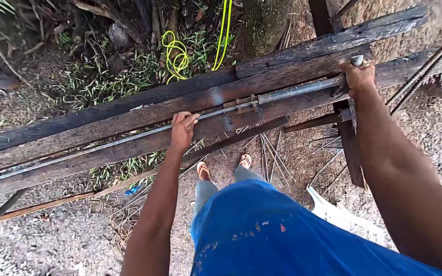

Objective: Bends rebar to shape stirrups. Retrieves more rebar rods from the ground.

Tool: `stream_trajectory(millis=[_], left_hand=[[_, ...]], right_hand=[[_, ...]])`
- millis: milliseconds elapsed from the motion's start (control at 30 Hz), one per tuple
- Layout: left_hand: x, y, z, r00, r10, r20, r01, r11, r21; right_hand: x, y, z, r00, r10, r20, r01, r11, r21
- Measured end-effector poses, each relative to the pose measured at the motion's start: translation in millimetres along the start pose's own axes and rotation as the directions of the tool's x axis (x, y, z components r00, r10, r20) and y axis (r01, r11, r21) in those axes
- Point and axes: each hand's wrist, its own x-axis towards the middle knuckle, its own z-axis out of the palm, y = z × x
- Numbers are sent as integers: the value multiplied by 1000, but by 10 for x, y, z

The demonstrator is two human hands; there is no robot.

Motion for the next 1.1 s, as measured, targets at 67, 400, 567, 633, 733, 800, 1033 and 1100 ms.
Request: stream_trajectory(millis=[67,400,567,633,733,800,1033,1100], left_hand=[[-17,-31,25,1000,20,22,-21,998,53],[352,-87,-102,997,-45,55,24,938,345],[556,-193,-64,989,-76,126,14,900,436],[584,-235,-73,989,-51,142,-14,907,421],[610,-267,-70,989,-26,144,-33,918,395],[603,-254,-67,992,-28,125,-25,916,399],[636,-271,-24,997,-17,70,-13,913,407],[634,-269,-10,998,-20,55,-3,917,398]], right_hand=[[-7,14,2,1000,11,-17,-11,1000,-11],[-13,39,-2,997,40,-64,-46,994,-102],[-3,15,44,994,53,-95,-64,991,-114],[-28,38,54,992,46,-115,-57,994,-96],[-18,59,29,991,39,-124,-49,996,-77],[-22,110,21,991,35,-132,-43,997,-57],[-47,146,39,978,34,-207,-34,999,7],[-46,182,25,972,16,-233,-6,999,44]])
